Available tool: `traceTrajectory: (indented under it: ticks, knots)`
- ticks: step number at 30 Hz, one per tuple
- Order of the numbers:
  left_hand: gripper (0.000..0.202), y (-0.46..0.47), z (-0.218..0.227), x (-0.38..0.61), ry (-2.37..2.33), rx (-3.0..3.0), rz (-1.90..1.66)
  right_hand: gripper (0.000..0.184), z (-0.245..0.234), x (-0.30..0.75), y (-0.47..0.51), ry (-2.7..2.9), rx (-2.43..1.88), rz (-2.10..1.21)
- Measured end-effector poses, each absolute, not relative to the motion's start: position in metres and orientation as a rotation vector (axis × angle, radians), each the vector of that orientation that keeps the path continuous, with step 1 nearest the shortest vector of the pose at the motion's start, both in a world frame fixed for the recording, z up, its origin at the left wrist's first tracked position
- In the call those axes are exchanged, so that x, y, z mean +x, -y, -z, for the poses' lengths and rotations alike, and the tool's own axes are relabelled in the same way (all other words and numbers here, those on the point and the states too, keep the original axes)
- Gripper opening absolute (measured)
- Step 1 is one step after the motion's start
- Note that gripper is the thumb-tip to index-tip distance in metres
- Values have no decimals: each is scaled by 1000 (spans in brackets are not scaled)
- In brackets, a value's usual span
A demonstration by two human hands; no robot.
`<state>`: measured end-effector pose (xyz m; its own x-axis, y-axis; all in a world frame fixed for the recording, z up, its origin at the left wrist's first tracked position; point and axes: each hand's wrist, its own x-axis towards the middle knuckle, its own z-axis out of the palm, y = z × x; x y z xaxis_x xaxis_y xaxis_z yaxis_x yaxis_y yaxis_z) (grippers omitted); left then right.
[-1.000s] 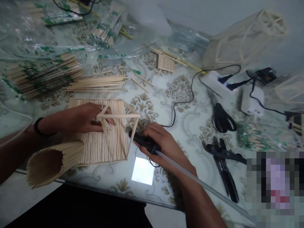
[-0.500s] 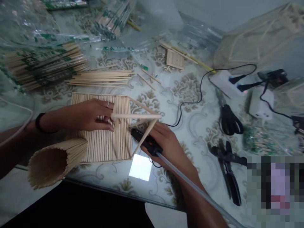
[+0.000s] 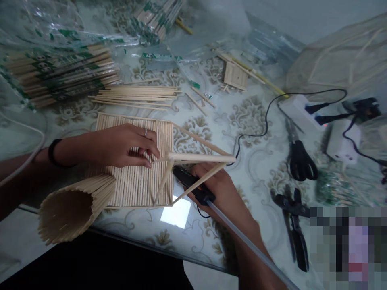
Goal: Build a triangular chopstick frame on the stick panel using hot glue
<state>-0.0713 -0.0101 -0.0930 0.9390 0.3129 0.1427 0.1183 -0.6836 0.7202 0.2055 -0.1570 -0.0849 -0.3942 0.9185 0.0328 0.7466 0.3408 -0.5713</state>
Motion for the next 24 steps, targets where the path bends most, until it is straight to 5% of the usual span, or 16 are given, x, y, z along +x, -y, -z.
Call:
traceTrajectory:
  ticks: [7,15,21,24]
  knots:
    - [6,11,91,-71,-318,2346,-281,22,83,204,157,2238,-1445,-667]
    - [18,2,76,-87,-360,2403,-314,8,88,208,155,2263,-1381,-618]
    - [74,0,48,-119,-951,2697,-31,19,90,207,150,2266,-1388,-623]
    - [74,1,43,-131,-1325,2686,196,16,88,207,149,2277,-1405,-617]
